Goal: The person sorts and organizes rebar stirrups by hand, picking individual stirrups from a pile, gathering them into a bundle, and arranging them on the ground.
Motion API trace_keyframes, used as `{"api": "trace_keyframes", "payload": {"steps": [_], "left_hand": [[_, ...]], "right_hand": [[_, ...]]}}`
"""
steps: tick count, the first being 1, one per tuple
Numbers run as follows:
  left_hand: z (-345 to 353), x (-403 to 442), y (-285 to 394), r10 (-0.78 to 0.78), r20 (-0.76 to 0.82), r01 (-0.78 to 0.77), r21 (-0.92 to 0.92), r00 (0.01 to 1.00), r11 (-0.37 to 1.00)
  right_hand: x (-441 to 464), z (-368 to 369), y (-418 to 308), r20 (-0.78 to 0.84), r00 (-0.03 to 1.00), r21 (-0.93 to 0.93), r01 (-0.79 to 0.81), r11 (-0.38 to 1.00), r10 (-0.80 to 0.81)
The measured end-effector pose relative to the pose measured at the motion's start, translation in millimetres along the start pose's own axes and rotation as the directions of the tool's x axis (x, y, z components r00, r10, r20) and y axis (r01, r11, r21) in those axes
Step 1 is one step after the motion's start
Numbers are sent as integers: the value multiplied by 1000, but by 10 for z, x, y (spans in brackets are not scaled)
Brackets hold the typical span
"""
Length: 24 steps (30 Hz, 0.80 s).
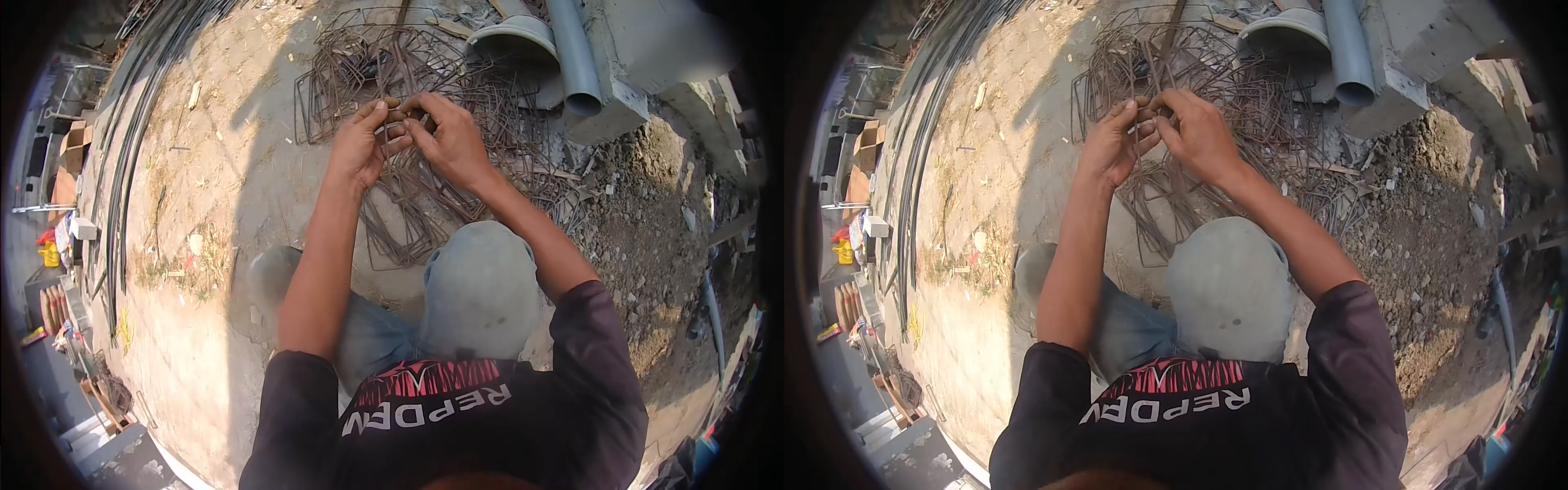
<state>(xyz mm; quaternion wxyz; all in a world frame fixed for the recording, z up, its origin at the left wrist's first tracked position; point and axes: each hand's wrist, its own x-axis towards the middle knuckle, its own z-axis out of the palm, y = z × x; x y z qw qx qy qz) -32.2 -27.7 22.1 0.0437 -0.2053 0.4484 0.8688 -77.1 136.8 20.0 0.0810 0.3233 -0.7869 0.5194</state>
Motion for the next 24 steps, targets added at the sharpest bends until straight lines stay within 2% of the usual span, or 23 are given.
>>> {"api": "trace_keyframes", "payload": {"steps": [1, 4, 7, 10, 13, 16, 19, 22, 24], "left_hand": [[-57, 55, -84, 27, -24, -27, 35, 999, 999], [-68, 71, -185, 55, -114, -36, 157, 992, 987], [-16, 56, -246, 46, -192, -16, 153, 980, 988], [48, 41, -297, 64, -231, -15, 209, 971, 978], [34, 69, -339, 85, -229, -25, 254, 970, 967], [40, 118, -350, 47, -211, -6, 189, 976, 982], [-43, 161, -374, -17, -160, 56, 245, 987, 968], [-106, 185, -366, -46, -192, 106, 319, 980, 942], [-112, 163, -297, -48, -175, 96, 281, 983, 955]], "right_hand": [[-33, 53, 23, 42, 999, 25, -7, 1000, 6], [-148, 146, 29, 36, 993, 75, -111, 991, 108], [-212, 186, 87, 144, 935, 184, -346, 920, 323], [-265, 182, 105, 169, 961, 87, -235, 968, 218], [-283, 162, 76, 183, 966, -144, -158, 977, 183], [-278, 86, 42, 240, 967, -239, -26, 971, 85], [-300, 23, 35, 283, 956, -197, -26, 980, 83], [-303, -121, 170, 165, 976, -30, -135, 990, 138], [-361, -147, 486, 25, 932, 235, -358, 904, 363]]}}
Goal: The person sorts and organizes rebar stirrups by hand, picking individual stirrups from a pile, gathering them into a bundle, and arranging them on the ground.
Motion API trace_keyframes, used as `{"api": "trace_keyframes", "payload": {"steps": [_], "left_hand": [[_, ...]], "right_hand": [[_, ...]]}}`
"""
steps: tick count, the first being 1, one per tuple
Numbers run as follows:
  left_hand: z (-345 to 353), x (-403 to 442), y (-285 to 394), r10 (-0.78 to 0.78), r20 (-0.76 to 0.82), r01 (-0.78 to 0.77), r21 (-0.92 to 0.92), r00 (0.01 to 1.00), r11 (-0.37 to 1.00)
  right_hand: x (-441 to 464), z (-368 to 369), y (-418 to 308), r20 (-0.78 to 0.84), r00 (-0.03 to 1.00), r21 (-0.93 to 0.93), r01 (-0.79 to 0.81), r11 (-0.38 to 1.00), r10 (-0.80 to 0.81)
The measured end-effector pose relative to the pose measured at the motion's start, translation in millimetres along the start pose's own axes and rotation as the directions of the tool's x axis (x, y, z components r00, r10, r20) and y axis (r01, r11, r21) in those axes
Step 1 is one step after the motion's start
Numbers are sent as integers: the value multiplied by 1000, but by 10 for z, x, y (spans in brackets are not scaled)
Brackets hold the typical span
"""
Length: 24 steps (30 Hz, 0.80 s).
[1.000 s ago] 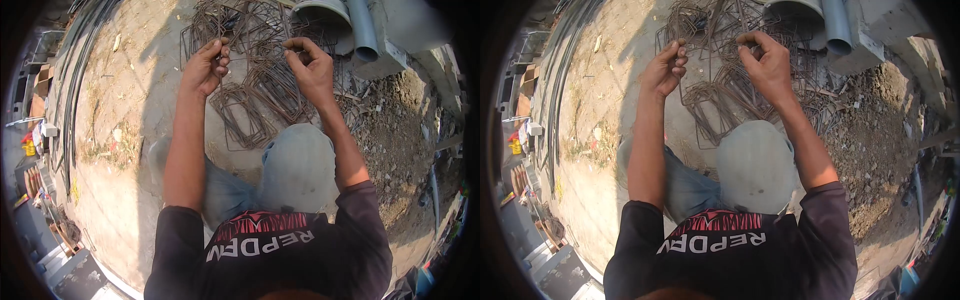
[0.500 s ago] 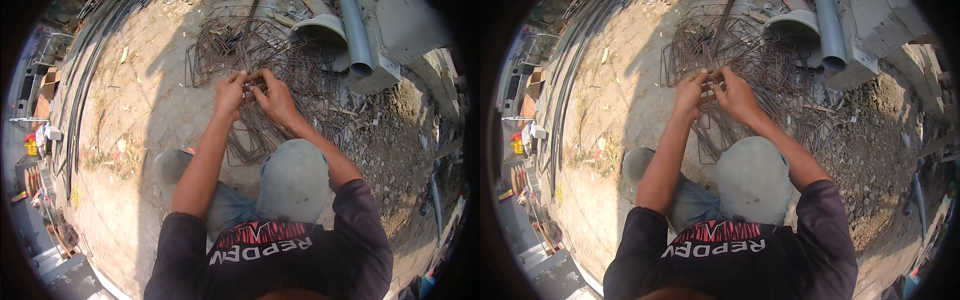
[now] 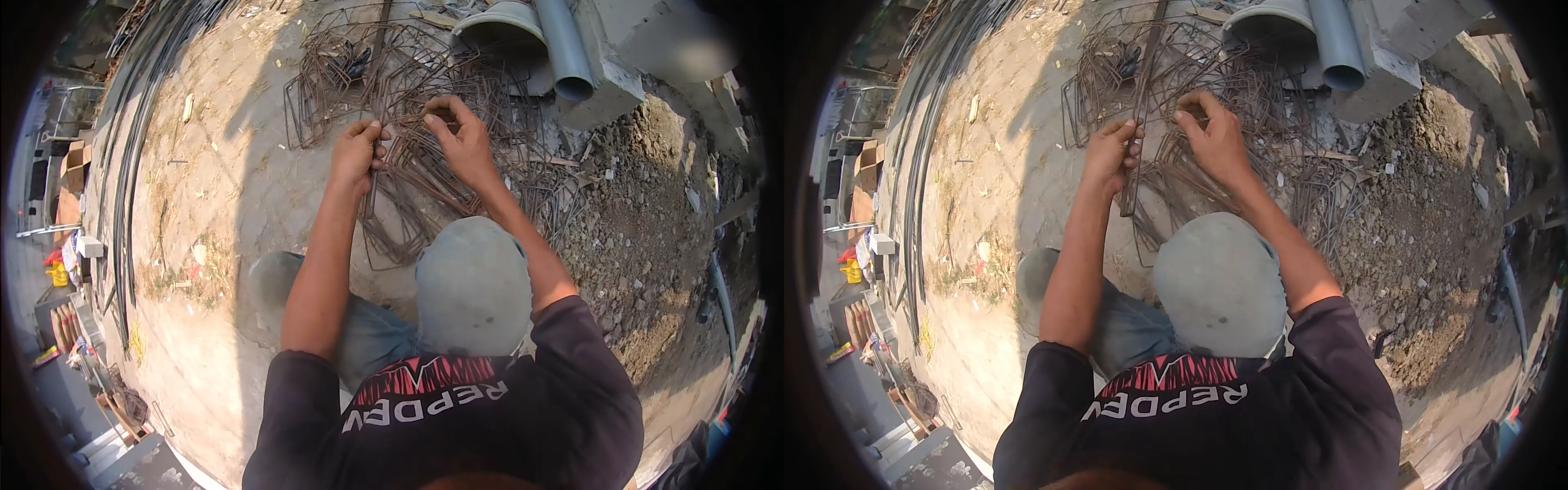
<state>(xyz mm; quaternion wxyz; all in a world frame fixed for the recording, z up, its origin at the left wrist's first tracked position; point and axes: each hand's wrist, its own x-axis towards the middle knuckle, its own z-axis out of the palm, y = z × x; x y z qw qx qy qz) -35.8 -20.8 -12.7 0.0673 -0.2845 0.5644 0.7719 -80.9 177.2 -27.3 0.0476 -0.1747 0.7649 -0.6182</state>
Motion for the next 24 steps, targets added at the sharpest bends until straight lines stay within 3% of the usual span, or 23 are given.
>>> {"api": "trace_keyframes", "payload": {"steps": [1, 4, 5, 9, 12, 15, 18, 21, 24], "left_hand": [[-13, -25, 70, 4, 8, -4, -17, 1000, 1000], [-77, -161, 351, -1, 182, 47, -245, 983, 969], [-111, -197, 436, 4, 273, 85, -314, 962, 945], [-143, -213, 511, 35, 252, 48, -314, 967, 948], [-211, -116, 394, 48, 198, 15, -308, 979, 951], [-233, -19, 303, 28, 96, -7, -214, 995, 977], [-127, -28, 230, 87, 66, -71, -214, 994, 974], [72, -96, 145, 168, -54, -174, -128, 984, 977], [163, -77, 22, 214, -100, -225, -121, 972, 967]], "right_hand": [[-11, 16, 175, -75, 991, 151, -99, 984, 111], [-220, 232, 611, 148, 942, 136, -320, 938, 300], [-333, 341, 639, 289, 875, 296, -467, 833, 388], [-319, 241, 234, 495, 837, 671, -539, 509, 233], [-182, 126, 137, 420, 881, 565, -442, 696, 218], [-171, 127, 165, 289, 937, 321, -290, 902, 198], [-219, 137, 93, 262, 921, 246, -352, 903, 287], [-261, 181, 53, 178, 959, 286, -264, 921, 220], [-262, 177, 30, 131, 953, 258, -300, 918, 274]]}}
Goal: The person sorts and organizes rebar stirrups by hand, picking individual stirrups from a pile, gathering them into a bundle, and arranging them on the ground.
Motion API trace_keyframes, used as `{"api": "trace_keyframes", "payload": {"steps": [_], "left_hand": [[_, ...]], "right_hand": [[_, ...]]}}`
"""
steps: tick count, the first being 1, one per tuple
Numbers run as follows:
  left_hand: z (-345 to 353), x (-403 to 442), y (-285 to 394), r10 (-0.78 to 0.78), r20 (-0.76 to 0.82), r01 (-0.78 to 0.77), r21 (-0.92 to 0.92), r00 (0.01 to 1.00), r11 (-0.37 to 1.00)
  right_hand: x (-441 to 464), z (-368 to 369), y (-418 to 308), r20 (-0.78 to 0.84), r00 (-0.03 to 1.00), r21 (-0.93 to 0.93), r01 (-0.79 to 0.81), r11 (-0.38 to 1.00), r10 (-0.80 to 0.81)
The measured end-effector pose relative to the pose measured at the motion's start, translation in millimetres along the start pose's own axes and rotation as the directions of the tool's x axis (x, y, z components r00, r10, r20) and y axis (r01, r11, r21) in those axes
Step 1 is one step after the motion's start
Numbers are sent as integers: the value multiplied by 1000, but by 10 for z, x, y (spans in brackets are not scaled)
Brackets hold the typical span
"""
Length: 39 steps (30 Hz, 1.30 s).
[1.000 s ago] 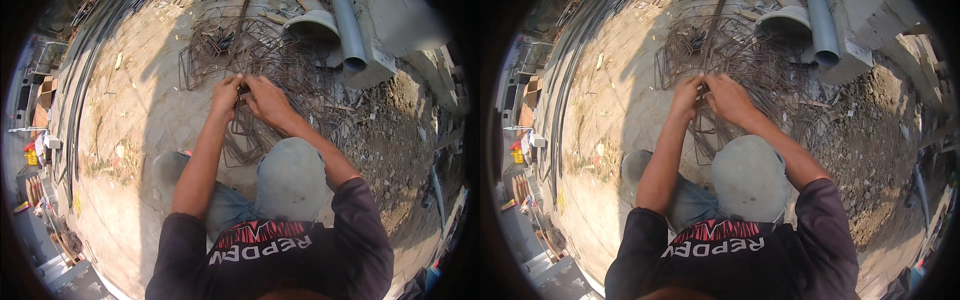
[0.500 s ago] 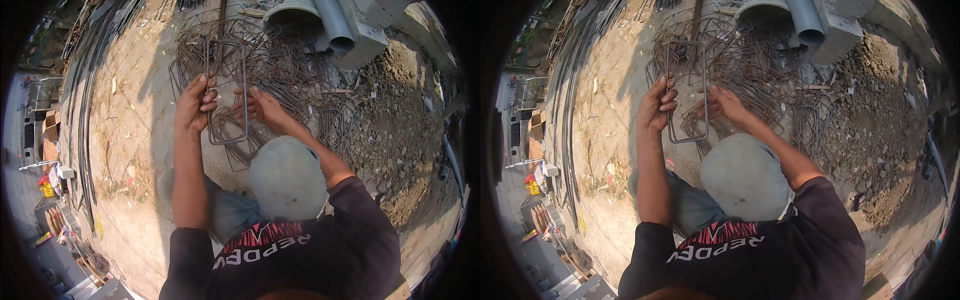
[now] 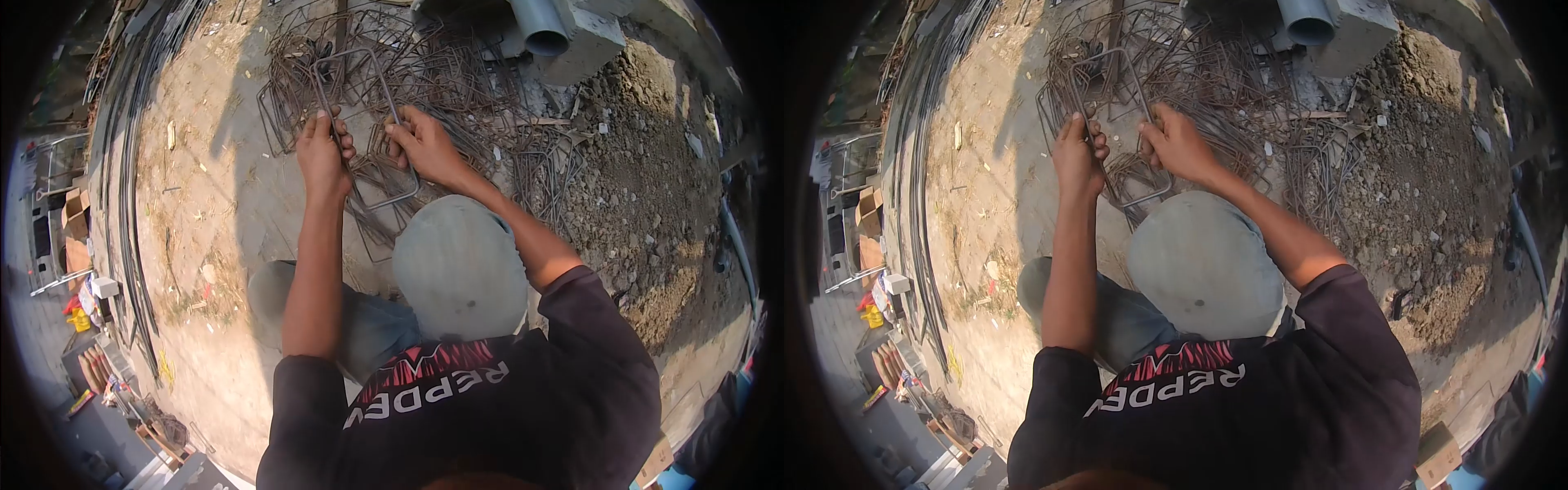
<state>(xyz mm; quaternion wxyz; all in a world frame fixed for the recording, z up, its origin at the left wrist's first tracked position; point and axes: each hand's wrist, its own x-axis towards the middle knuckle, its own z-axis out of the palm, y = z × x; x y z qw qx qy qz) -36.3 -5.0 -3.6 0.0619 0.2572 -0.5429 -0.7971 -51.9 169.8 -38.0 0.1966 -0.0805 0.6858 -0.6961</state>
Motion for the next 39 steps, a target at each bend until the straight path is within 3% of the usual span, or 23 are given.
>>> {"api": "trace_keyframes", "payload": {"steps": [3, 6, 11, 15, 17, 19, 22, 24, 25, 27, 28, 30, 33, 36, 37, 39], "left_hand": [[68, -54, 27, -84, 4, 83, 115, 996, 990], [37, -52, -93, -105, 107, 92, 120, 989, 988], [171, -97, -225, -16, -75, 18, 33, 997, 999], [138, -64, -140, -144, 42, 147, -80, 989, 986], [49, 47, -241, -206, -34, 199, -151, 978, 968], [-6, 25, -338, -221, 13, 221, -93, 975, 971], [127, -118, -379, -217, 7, 216, 18, 976, 976], [89, -62, -334, -147, -68, 152, 61, 987, 987], [15, -2, -318, -132, -74, 135, 45, 989, 990], [-53, 86, -275, -138, -122, 141, 11, 983, 990], [-78, 126, -258, -141, -143, 143, 0, 980, 990], [-104, 186, -293, -163, -131, 163, -15, 978, 987], [-15, 216, -316, -191, -119, 194, 11, 974, 981], [34, 190, -360, -222, -83, 225, 33, 971, 974], [38, 185, -358, -232, -48, 233, 21, 972, 972], [20, 190, -327, -238, 62, 237, 16, 969, 971]], "right_hand": [[36, -35, 109, -79, 996, 14, 41, 999, -40], [38, -81, 133, -96, 995, 71, -9, 997, 16], [48, -57, 134, -27, 997, 126, -70, 990, 73], [128, -91, 153, -36, 993, 231, -102, 968, 113], [253, 23, 141, -73, 992, 258, -77, 963, 99], [232, -63, 329, -32, 990, 240, -124, 963, 136], [-203, -395, 631, -207, 973, 96, -86, 992, 104], [-578, -780, 873, -447, 892, -312, -93, 946, -59], [-813, -988, 891, -551, 832, -379, -180, 908, -66], [-1280, -1518, 1355, -655, 705, -622, -299, 723, -272], [-1534, -1713, 1427, -634, 691, -753, -449, 480, -348], [-1943, -1996, 1624, -681, 699, -724, -599, 341, -218], [-2119, -2140, 1591, -639, 768, -691, -590, 417, 28], [-2088, -2212, 1302, -679, 729, -636, -525, 566, -88], [-2063, -2233, 1154, -641, 745, -668, -422, 613, -185], [-1990, -2213, 679, -599, 764, -725, -391, 566, -240]]}}
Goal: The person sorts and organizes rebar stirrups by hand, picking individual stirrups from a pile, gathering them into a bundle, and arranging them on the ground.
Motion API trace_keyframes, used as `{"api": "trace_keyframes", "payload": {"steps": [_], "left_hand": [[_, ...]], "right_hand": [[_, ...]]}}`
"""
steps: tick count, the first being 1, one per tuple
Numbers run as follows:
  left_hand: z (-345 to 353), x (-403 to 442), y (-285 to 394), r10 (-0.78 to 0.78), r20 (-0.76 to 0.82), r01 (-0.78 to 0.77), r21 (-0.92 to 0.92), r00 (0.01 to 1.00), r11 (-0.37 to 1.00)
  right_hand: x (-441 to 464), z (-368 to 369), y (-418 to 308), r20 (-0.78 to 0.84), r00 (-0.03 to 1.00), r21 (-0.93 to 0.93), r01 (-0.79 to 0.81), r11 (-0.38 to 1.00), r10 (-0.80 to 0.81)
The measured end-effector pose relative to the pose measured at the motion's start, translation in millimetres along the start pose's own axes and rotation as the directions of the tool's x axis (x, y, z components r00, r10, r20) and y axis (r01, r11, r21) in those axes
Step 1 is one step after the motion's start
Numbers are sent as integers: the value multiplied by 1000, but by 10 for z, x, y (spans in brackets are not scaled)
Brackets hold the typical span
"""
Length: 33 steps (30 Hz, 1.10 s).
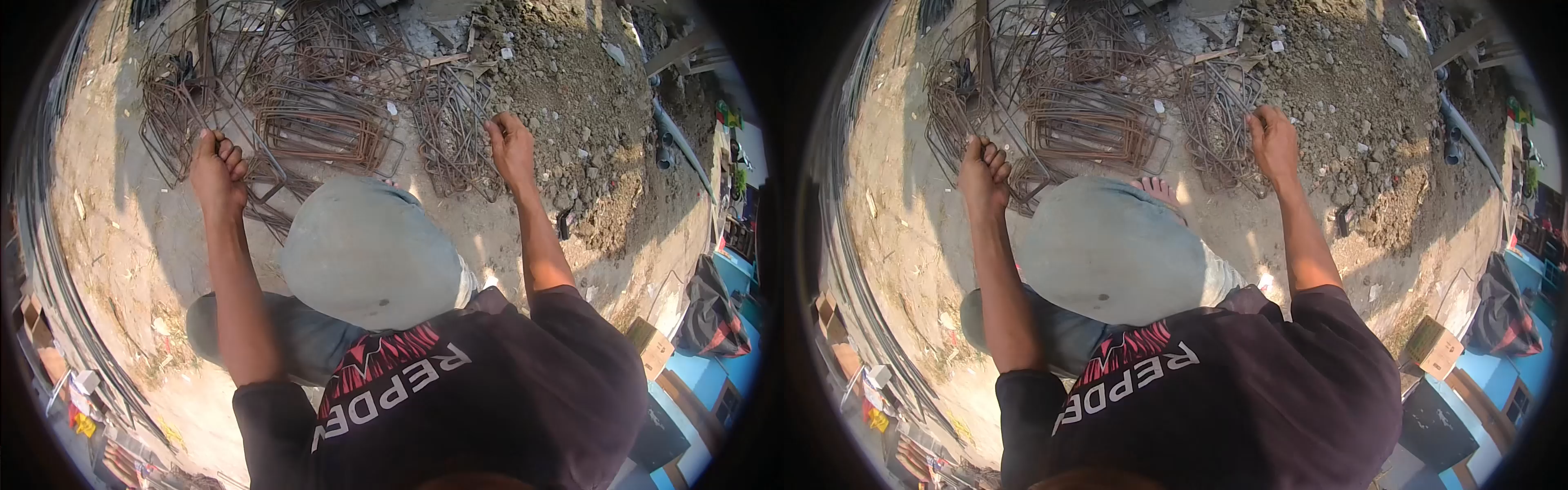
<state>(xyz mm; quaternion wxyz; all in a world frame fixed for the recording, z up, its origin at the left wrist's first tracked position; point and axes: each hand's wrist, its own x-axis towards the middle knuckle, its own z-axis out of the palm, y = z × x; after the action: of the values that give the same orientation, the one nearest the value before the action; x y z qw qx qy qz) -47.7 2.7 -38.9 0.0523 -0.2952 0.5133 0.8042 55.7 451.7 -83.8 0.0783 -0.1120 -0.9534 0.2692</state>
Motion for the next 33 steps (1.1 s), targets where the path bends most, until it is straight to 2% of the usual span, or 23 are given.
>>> {"api": "trace_keyframes", "payload": {"steps": [2, 4, 7, 11, 12, 15, 16, 19, 20, 23, 29, 33], "left_hand": [[-19, -55, 59, -3, 63, 3, -7, 998, 1000], [34, -107, 116, -8, 74, 11, -40, 997, 999], [43, -107, 100, 10, 90, -5, -55, 996, 998], [47, -124, 88, 43, 81, -43, -3, 996, 999], [72, -169, 121, 38, 63, -38, 5, 997, 999], [41, -228, 136, 61, 40, -61, 21, 997, 998], [10, -239, 137, 67, 37, -69, 40, 997, 997], [-37, -244, 136, 77, 50, -81, 84, 996, 993], [-61, -241, 147, 73, 59, -78, 90, 996, 993], [-69, -255, 172, 73, 71, -80, 108, 995, 991], [-45, -253, 227, 65, 72, -75, 147, 995, 986], [-25, -242, 215, 77, 61, -86, 158, 995, 984]], "right_hand": [[167, -256, -208, -37, 999, 7, 23, 1000, -23], [297, -364, -429, -61, 993, 252, -79, 964, 98], [414, -365, -937, 89, 982, 505, -187, 842, 165], [448, 35, -1364, 75, 996, 479, 6, 878, -47], [440, 98, -1505, 105, 993, 505, -9, 863, -51], [468, 389, -1714, 19, 994, 566, 81, 820, -111], [483, 453, -1768, 98, 993, 651, -17, 759, -62], [513, 576, -1969, 145, 989, 769, -106, 630, -10], [542, 648, -1957, 113, 993, 770, -62, 636, -41], [525, 693, -1954, 168, 986, 737, -115, 667, -16], [456, 711, -1872, 165, 986, 726, -137, 673, 23], [286, 597, -1297, 200, 974, 623, -207, 755, 102]]}}
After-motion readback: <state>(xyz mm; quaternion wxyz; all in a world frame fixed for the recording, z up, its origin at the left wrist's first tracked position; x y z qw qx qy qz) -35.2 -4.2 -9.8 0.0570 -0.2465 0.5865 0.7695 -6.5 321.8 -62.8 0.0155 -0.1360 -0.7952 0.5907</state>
